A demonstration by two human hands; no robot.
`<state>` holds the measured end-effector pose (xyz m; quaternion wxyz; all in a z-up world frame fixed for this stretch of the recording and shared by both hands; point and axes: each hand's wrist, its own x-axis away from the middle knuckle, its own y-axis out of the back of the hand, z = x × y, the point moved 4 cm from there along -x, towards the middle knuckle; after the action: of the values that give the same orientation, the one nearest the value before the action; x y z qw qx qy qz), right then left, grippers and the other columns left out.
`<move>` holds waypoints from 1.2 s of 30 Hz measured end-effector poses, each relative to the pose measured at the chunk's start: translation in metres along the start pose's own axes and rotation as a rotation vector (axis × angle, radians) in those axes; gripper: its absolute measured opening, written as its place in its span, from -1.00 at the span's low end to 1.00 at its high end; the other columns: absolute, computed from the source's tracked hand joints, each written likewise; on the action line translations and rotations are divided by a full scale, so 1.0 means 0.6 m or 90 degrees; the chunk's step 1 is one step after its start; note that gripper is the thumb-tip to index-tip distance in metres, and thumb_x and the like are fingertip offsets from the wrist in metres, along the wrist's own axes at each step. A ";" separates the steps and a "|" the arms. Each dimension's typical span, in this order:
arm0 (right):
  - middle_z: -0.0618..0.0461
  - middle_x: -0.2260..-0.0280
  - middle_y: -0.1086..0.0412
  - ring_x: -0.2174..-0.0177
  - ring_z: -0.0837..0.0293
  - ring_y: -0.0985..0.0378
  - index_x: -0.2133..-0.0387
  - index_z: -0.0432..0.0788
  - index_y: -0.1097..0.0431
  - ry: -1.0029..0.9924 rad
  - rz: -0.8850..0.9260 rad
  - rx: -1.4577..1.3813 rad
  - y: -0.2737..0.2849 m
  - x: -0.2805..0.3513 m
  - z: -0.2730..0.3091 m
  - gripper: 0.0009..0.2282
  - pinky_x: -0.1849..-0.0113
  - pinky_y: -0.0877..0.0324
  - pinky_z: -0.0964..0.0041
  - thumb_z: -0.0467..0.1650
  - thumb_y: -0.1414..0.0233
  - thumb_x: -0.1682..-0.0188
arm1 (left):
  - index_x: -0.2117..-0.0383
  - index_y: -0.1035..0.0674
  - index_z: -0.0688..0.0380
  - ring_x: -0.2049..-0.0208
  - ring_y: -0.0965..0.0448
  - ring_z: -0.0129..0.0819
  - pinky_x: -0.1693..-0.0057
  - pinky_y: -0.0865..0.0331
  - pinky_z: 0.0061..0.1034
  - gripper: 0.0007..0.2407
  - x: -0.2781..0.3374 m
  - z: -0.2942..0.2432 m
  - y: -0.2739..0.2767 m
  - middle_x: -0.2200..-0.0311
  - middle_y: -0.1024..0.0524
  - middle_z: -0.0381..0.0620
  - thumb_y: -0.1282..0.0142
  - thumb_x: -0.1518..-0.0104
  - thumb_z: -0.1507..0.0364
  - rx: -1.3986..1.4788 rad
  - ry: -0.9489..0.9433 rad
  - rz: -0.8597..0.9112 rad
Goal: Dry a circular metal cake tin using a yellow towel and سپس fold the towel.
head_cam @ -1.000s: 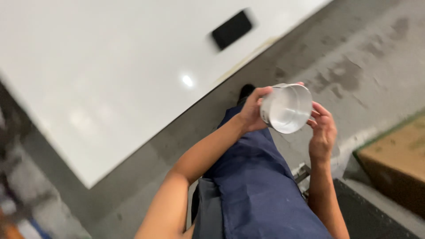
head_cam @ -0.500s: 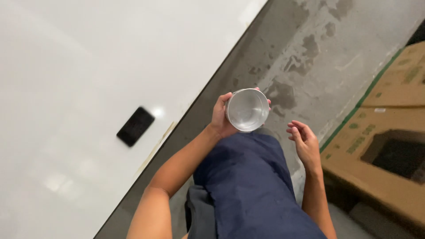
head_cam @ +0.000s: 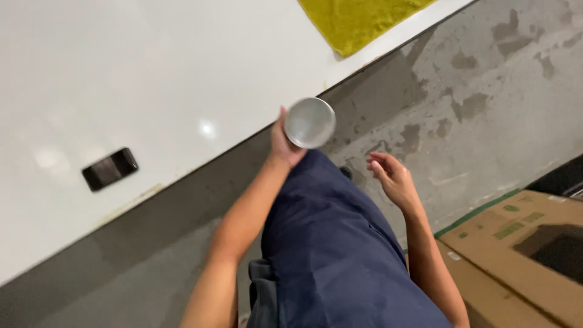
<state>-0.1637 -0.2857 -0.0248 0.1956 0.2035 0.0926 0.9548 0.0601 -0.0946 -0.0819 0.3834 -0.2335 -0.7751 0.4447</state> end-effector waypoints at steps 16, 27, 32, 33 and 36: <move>-0.06 0.18 -0.56 0.19 0.18 -0.61 -0.01 -0.25 -0.45 -0.014 0.129 0.144 0.161 -0.533 0.096 -0.68 0.18 -0.48 0.29 -0.28 -0.04 -0.11 | -0.04 -0.56 0.35 0.03 -0.56 -0.32 -0.11 -0.42 -0.39 -0.38 -0.546 -0.100 -0.042 0.06 -0.57 0.00 -0.15 -0.14 -0.05 -0.292 -0.206 -0.265; -0.40 -0.34 -0.15 -0.30 -0.30 -0.21 -0.28 -0.23 -0.28 0.398 -0.003 0.503 0.275 -0.866 0.143 -0.67 -0.26 -0.25 -0.09 -0.36 0.07 -0.29 | -0.40 -0.23 0.28 -0.49 -0.04 0.03 -0.56 0.08 -0.08 -0.56 -0.627 -0.077 -0.145 -0.42 -0.18 0.14 0.24 -0.46 0.30 -1.183 -0.563 -0.597; -0.35 -0.46 0.33 -0.43 -0.28 0.34 -0.48 -0.16 0.10 0.480 0.183 0.705 0.241 -0.979 0.138 -0.40 -0.36 0.31 -0.25 -0.13 0.19 -0.25 | -0.41 -0.17 0.22 -0.49 0.14 0.05 -0.50 0.24 0.11 -0.49 -0.621 -0.042 -0.167 -0.46 0.03 0.17 0.16 -0.38 0.25 -1.312 -0.413 -0.678; -0.28 -0.46 0.40 -0.42 -0.22 0.42 -0.47 -0.16 0.20 0.389 0.241 0.753 0.244 -0.986 0.124 -0.32 -0.34 0.44 -0.25 -0.04 0.26 -0.19 | -0.41 -0.17 0.20 -0.48 0.16 0.06 -0.47 0.27 0.17 -0.47 -0.614 -0.030 -0.176 -0.45 0.06 0.18 0.12 -0.35 0.23 -1.331 -0.356 -0.694; -0.28 -0.46 0.35 -0.43 -0.21 0.38 -0.45 -0.19 0.15 0.421 0.221 0.729 0.249 -0.986 0.116 -0.29 -0.35 0.50 -0.16 0.01 0.30 -0.15 | -0.41 -0.16 0.22 -0.49 0.16 0.05 -0.49 0.27 0.15 -0.44 -0.617 -0.046 -0.184 -0.46 0.05 0.17 0.08 -0.32 0.23 -1.353 -0.325 -0.709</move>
<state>0.3127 -0.6577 -0.1325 -0.1373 -0.0159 0.6044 0.7846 0.3013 -0.3954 -0.1208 -0.0230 0.0269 -0.7993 -0.5999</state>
